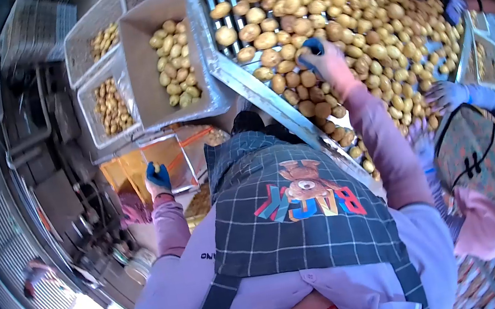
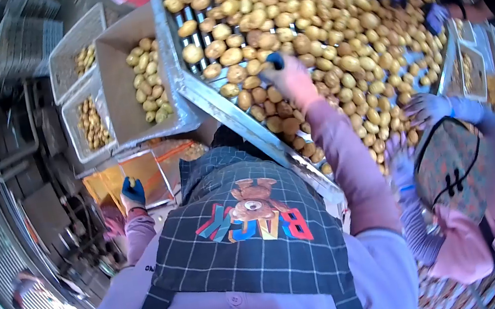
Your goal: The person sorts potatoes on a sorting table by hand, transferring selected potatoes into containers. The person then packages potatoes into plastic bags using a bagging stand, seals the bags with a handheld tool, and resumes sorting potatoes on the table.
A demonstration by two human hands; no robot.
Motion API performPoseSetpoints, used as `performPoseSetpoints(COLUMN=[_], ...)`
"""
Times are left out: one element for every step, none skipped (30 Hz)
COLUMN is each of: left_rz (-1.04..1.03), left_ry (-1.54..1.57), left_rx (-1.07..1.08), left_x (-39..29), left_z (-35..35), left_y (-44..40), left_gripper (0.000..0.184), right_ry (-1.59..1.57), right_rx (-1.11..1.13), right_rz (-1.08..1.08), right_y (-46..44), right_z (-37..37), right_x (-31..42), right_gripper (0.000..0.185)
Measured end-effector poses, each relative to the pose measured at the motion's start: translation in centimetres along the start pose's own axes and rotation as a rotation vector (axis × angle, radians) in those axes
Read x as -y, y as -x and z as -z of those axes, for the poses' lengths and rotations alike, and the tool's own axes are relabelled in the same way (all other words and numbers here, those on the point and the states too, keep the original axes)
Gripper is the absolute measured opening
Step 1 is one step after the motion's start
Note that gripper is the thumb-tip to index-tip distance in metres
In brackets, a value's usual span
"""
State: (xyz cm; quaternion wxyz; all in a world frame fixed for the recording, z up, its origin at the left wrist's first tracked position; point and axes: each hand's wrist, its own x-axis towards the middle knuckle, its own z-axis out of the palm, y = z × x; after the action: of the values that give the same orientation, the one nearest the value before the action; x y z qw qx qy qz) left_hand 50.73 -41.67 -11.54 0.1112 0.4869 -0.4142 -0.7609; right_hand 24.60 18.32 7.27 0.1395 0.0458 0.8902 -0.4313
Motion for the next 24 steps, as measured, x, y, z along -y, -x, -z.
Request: performPoseSetpoints(left_rz=[0.044, 0.070, 0.195, 0.311, 0.425, 0.429, 0.428, 0.165, -0.047, -0.273, -0.504, -0.784, -1.061, -0.767, -0.770, -0.764, -0.754, -0.864, -1.202, -1.243, -1.262, -1.308, -1.354, -1.451], left_ry=[0.067, 0.039, -0.018, -0.082, -0.145, -0.210, -0.274, -0.298, -0.605, -0.761, -0.907, -0.949, -0.975, -0.548, -0.640, -0.676, -0.706, -0.878, -1.041, -1.260, -1.407, -1.570, -1.733, -1.816], left_rx=[-0.047, -0.029, -0.148, -0.272, -0.391, -0.581, -0.770, -0.579, -0.553, -0.640, -0.718, -0.611, -0.498, -0.083, 0.035, 0.279, 0.529, 0.674, 0.854, 0.867, 0.836, 0.809, 0.774, 0.762], left_x=[-1.2, -1.4, -1.3, -1.4, -1.7, -1.8, -2.3, -2.9, -4.2, -4.6, -4.6, -4.8, -5.1, -5.7, -6.7, -5.6, -4.7, -4.5, -3.1, -1.5, 0.7, 1.8, 3.0, 4.8], left_z=[-1.1, 0.1, 1.2, 2.7, 3.6, 3.8, 2.8, 2.7, 1.7, -0.2, -3.0, -7.4, -13.2, -19.9, -27.8, -31.2, -34.5, -39.0, -42.2, -45.0, -47.0, -48.2, -49.2, -49.3], left_y=[1.9, 1.8, 1.3, 0.7, 0.4, 0.3, 0.9, 2.7, 3.4, 3.3, 3.0, 3.4, 4.8, 7.8, 13.5, 13.1, 12.8, 15.5, 15.2, 15.6, 14.8, 13.7, 12.6, 9.9], left_gripper=[0.019, 0.019, 0.021, 0.032, 0.043, 0.050, 0.057, 0.060, 0.062, 0.060, 0.059, 0.056, 0.055, 0.055, 0.051, 0.043, 0.036, 0.035, 0.038, 0.040, 0.035, 0.032, 0.029, 0.027], right_ry=[-0.323, -0.328, -0.296, -0.272, -0.215, -0.214, 0.020, 0.250, 0.272, 0.272, 0.282, 0.269, 0.295, 0.310, 0.322, 0.374, 0.425, 0.405, 0.376, 0.362, 0.347, 0.329, 0.323, 0.304], right_rx=[0.114, 0.325, 0.441, 0.555, 0.579, 0.578, 0.383, 0.177, 0.080, 0.091, 0.057, 0.065, 0.005, -0.023, -0.061, -0.069, -0.082, -0.138, -0.169, -0.202, -0.233, -0.279, -0.285, -0.271], right_rz=[-0.019, 0.019, 0.117, 0.217, 0.375, 0.382, 0.485, 0.577, 0.582, 0.499, 0.434, 0.338, 0.311, 0.259, 0.289, 0.308, 0.324, 0.294, 0.252, 0.233, 0.214, 0.196, 0.207, 0.183], right_y=[1.9, 3.8, 5.1, 6.4, 7.1, 7.3, 7.3, 7.2, 7.1, 7.5, 8.1, 9.3, 10.5, 11.9, 13.1, 14.0, 14.8, 15.4, 15.6, 15.5, 15.4, 15.2, 14.9, 15.1], right_z=[-1.4, -3.3, -5.4, -7.6, -9.4, -10.4, -11.3, -12.0, -11.3, -9.7, -8.9, -7.3, -6.6, -5.9, -5.5, -5.0, -4.6, -4.9, -5.2, -5.8, -6.4, -7.1, -7.2, -6.7], right_x=[2.9, 6.1, 8.4, 10.6, 10.9, 10.1, 9.1, 8.0, 6.5, 5.4, 3.1, 1.8, -0.4, -2.3, -3.9, -4.2, -4.4, -4.6, -4.6, -5.0, -5.4, -5.4, -5.5, -5.4], right_gripper=[0.044, 0.047, 0.051, 0.054, 0.057, 0.057, 0.059, 0.061, 0.061, 0.059, 0.055, 0.052, 0.051, 0.049, 0.047, 0.046, 0.045, 0.045, 0.046, 0.046, 0.046, 0.046, 0.046, 0.046])
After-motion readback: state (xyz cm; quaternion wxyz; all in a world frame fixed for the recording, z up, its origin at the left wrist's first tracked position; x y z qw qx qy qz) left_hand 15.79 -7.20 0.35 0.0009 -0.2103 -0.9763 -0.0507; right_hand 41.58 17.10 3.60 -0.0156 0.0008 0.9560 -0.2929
